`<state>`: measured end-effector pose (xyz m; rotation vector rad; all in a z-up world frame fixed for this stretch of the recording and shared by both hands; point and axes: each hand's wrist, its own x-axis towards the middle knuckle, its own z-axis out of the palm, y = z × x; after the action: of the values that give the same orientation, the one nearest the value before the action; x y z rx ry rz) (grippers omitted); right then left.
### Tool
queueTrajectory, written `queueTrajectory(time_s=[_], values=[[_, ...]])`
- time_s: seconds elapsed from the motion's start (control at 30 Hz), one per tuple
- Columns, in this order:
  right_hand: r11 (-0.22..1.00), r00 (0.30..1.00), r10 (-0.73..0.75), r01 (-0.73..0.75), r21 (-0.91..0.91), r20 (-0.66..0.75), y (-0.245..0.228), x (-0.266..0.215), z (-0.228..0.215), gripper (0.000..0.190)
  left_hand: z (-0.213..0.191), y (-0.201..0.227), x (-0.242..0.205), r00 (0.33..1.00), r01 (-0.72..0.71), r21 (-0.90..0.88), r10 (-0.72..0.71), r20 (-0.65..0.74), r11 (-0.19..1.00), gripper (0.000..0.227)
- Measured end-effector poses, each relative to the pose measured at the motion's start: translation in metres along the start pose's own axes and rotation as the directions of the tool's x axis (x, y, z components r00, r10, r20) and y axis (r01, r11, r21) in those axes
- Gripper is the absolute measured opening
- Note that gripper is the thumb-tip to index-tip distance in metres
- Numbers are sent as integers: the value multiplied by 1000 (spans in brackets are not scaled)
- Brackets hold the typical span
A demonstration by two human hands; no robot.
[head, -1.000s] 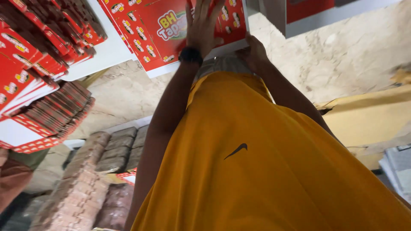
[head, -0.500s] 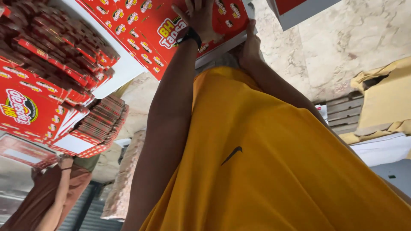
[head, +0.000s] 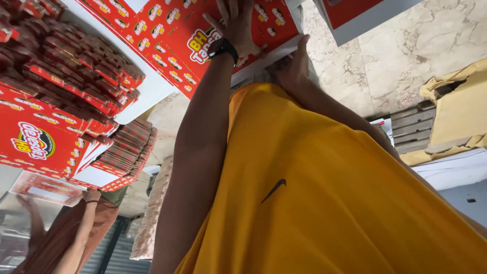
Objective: The person assembles a cardboard product display stand by folding and interlocking its panels. They then place a smartphone into the stand's central slot to test the fit.
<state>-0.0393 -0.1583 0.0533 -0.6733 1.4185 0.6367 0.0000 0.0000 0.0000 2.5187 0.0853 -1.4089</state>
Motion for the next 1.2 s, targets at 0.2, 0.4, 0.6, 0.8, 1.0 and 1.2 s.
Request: queueTrajectory(time_s=[0.2,0.4,0.6,0.8,1.0,1.2], values=[[985,974,-128,102,-140,-188,20,28,1,90,3,4,-2,1000,2,32,-2,-16,999,141],[945,948,-213,138,-295,-236,17,12,10,86,10,4,0,998,20,31,-18,-65,999,128],[891,938,-332,275,-360,-104,16,-2,-14,56,-3,13,-15,999,31,-37,-32,-27,999,116],[860,990,-128,141,-491,59,-20,14,-19,42,-8,14,-12,993,57,2,-57,-99,998,134],[567,951,-285,267,-779,118,-24,-26,-2,40,5,10,-9,990,49,-16,-51,-132,999,143],[460,938,-326,266,-847,118,-27,-64,14,46,42,5,16,972,88,42,-76,-223,995,102]])
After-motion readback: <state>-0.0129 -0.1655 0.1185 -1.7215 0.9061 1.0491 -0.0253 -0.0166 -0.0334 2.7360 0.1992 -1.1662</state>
